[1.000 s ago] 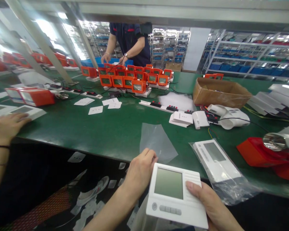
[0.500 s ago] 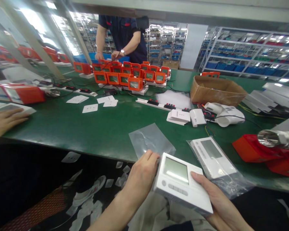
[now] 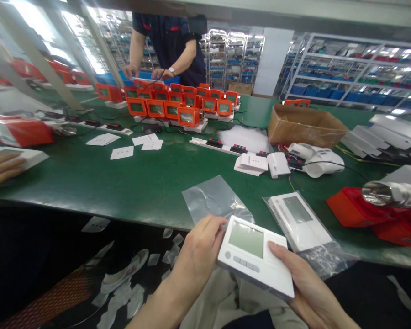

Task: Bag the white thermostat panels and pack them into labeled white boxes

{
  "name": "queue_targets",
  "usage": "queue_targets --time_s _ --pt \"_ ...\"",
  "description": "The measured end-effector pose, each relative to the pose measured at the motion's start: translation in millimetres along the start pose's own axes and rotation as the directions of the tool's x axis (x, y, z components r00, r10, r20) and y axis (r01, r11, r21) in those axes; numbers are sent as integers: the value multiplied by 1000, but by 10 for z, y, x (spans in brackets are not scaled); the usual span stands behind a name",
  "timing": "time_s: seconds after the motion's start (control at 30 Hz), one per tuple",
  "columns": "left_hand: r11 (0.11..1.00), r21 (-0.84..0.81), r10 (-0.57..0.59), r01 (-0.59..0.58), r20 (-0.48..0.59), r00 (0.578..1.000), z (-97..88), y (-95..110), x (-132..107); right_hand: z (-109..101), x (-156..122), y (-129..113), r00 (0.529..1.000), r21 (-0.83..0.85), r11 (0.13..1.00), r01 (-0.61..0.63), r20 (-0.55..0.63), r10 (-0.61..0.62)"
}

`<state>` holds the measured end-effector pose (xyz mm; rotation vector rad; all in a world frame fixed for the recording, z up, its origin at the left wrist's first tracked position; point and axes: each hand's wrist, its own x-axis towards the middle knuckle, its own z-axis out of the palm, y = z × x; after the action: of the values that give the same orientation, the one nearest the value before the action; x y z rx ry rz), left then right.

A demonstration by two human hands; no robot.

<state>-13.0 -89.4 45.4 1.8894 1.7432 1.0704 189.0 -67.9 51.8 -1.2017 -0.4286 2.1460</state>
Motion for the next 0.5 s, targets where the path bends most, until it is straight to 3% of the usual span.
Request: queue_targets --time_s 0.17,0.33,0.5 --pt "996 -18 -86 86 -6 996 9 11 -108 28 -4 -15 995 60 998 35 -94 -30" --pt "954 167 -254 249 8 967 60 67 -216 58 -10 17 991 104 992 70 -122 -57" --pt "953 187 -233 236 -41 972 132 69 -277 65 -1 49 987 129 987 92 -142 -73"
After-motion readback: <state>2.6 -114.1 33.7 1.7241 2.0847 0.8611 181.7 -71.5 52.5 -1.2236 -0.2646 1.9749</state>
